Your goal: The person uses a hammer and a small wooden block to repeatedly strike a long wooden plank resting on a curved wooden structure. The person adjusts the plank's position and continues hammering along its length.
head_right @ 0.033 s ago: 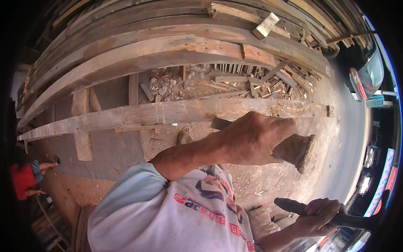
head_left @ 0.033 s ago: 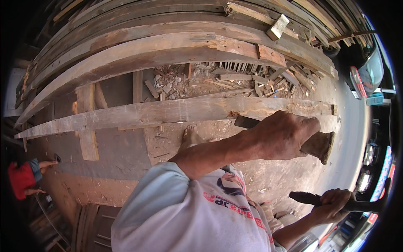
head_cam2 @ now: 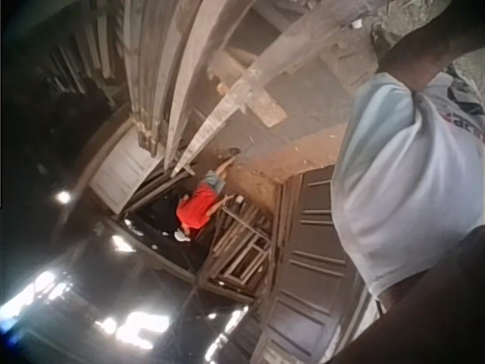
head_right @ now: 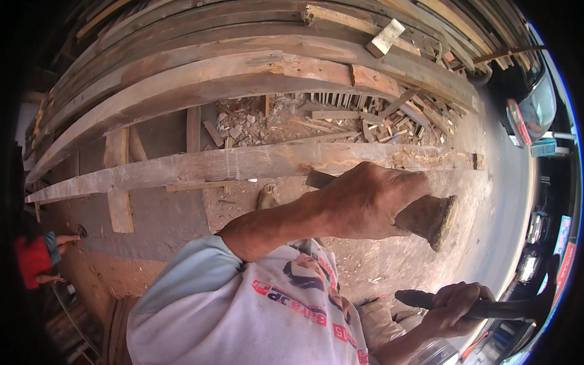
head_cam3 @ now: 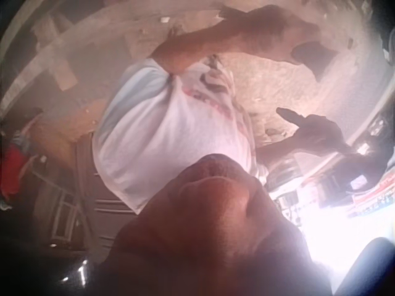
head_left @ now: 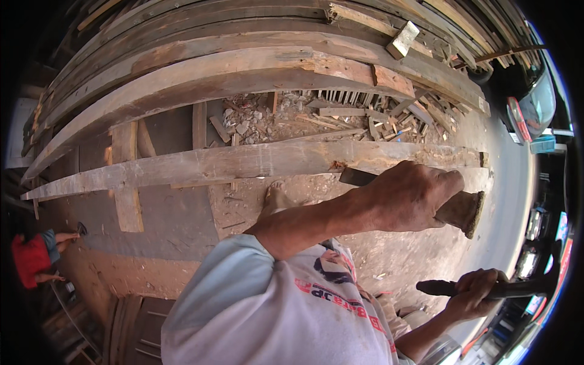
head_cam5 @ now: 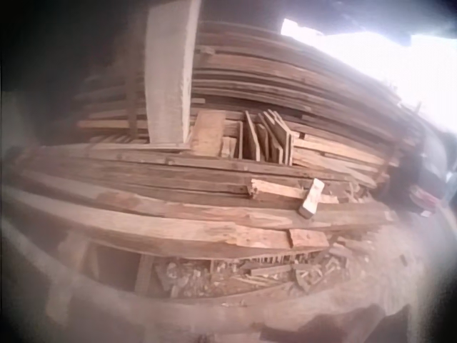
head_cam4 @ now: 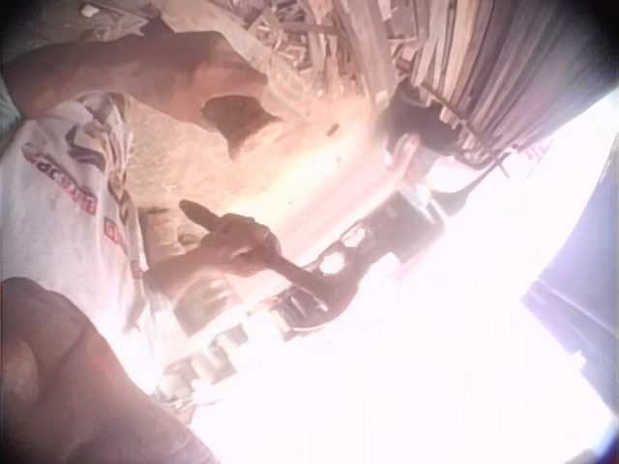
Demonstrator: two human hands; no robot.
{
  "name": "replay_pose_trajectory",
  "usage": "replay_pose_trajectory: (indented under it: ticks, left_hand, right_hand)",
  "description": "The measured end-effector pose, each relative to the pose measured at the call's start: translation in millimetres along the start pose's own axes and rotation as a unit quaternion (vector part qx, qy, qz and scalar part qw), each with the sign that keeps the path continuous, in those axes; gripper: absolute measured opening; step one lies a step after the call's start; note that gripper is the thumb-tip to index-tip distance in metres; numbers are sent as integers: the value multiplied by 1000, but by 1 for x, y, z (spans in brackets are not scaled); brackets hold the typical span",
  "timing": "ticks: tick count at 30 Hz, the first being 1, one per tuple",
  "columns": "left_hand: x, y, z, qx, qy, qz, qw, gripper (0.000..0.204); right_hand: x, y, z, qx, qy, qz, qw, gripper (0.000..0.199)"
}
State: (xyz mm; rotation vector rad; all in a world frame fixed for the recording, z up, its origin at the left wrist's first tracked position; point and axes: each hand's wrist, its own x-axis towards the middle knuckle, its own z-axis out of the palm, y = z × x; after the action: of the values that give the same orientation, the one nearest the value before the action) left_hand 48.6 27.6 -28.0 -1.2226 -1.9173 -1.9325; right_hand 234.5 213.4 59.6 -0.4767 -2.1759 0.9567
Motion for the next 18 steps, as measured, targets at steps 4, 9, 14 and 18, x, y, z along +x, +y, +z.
replay_pose_trajectory:
  ticks: [4, 9, 14, 18]
  left_hand:
    - [-1, -5, 2, 39, -10, -1, 999, 52]
    - [-1, -6, 1, 12, -7, 3, 1000, 53]
    - [0, -8, 5, 7, -1, -10, 1000, 51]
    - [-1, -8, 7, 26, -34, -25, 999, 46]
  right_hand:
    - [-1, 4, 11, -238, -157, -70, 956, 24]
    - [18, -12, 7, 26, 92, -16, 995, 19]
    - [-14, -3, 22, -281, -188, 9, 941, 16]
    - [-20, 12, 20, -176, -174, 108, 963, 20]
